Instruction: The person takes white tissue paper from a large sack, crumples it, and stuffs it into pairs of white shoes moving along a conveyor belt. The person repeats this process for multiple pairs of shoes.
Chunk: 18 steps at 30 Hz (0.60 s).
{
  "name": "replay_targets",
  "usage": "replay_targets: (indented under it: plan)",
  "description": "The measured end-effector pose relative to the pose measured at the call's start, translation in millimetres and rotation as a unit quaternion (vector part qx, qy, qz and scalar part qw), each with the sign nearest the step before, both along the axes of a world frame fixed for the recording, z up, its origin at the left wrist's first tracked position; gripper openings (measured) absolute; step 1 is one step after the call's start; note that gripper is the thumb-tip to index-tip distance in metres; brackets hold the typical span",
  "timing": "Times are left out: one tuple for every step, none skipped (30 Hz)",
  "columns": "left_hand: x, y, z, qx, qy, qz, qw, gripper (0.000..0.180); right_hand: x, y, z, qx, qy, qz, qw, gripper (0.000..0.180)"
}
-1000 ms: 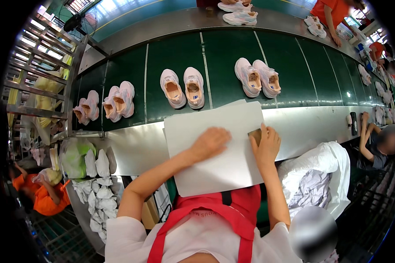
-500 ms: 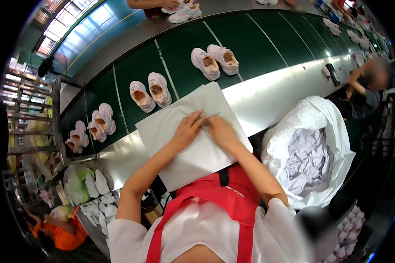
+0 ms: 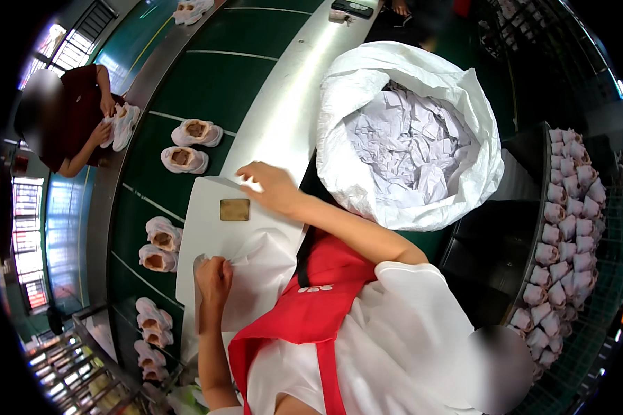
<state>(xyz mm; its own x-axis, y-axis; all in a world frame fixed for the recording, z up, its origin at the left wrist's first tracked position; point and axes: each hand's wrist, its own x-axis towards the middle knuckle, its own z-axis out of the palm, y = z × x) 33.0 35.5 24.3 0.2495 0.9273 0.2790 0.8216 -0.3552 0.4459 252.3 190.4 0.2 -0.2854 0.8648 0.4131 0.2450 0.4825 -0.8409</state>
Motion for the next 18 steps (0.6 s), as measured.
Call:
replay_targets:
  plan:
    - [2, -2, 6, -0.003, -0.007, 0.011, 1.000, 0.012, 30, 4, 4, -0.041, 0.002, -0.084, 0.996, 0.021]
    - [3, -2, 10, -0.015, -0.011, 0.010, 1.000, 0.012, 65, 9, 5, -0.083, 0.005, -0.168, 0.982, 0.014]
    - [4, -2, 16, -0.029, -0.012, 0.011, 0.999, 0.012, 106, 20, -4, -0.114, 0.059, -0.221, 0.967, 0.012]
    - [4, -4, 22, -0.040, -0.016, 0.016, 0.999, 0.013, 143, 33, -19, -0.172, 0.125, -0.277, 0.937, 0.013]
    - [6, -2, 29, -0.054, -0.034, 0.011, 0.998, 0.010, 182, 46, -43, -0.198, 0.164, -0.329, 0.909, 0.017]
    - [7, -2, 33, -0.055, -0.033, 0.012, 0.998, 0.010, 221, 62, -74, -0.176, 0.019, -0.366, 0.913, 0.021]
    - [7, -1, 36, -0.055, -0.031, 0.015, 0.998, 0.010, 251, 79, -100, -0.152, -0.127, -0.393, 0.898, 0.027]
    - [8, 1, 38, -0.053, -0.029, 0.019, 0.998, 0.010, 267, 94, -109, -0.123, -0.190, -0.396, 0.890, 0.029]
    - [10, 2, 39, -0.062, -0.029, 0.019, 0.997, 0.010, 282, 105, -116, -0.095, -0.254, -0.399, 0.876, 0.031]
    - [12, 3, 41, -0.072, -0.026, 0.020, 0.997, 0.010, 292, 117, -124, -0.068, -0.316, -0.399, 0.858, 0.033]
    - [13, 6, 42, -0.081, -0.024, 0.020, 0.996, 0.010, 301, 132, -132, -0.018, -0.349, -0.389, 0.852, 0.034]
    - [15, 7, 42, -0.081, -0.018, 0.020, 0.996, 0.010, 308, 147, -138, 0.032, -0.382, -0.378, 0.843, 0.035]
    - [17, 9, 41, -0.080, -0.013, 0.019, 0.997, 0.010, 314, 158, -144, 0.082, -0.413, -0.365, 0.830, 0.037]
    - [19, 8, 40, -0.082, -0.007, 0.023, 0.996, 0.010, 315, 166, -145, 0.090, -0.462, -0.334, 0.816, 0.038]
    - [22, 9, 41, -0.085, -0.003, 0.021, 0.996, 0.010, 317, 173, -144, 0.097, -0.509, -0.303, 0.800, 0.039]
    - [24, 11, 43, -0.087, 0.001, 0.018, 0.996, 0.011, 318, 177, -145, 0.104, -0.555, -0.271, 0.780, 0.040]
    - [26, 11, 44, -0.092, 0.003, 0.015, 0.996, 0.011, 320, 175, -146, 0.093, -0.556, -0.246, 0.788, 0.041]
    - [27, 12, 44, -0.092, 0.004, 0.013, 0.996, 0.011, 323, 172, -148, 0.082, -0.557, -0.222, 0.796, 0.043]
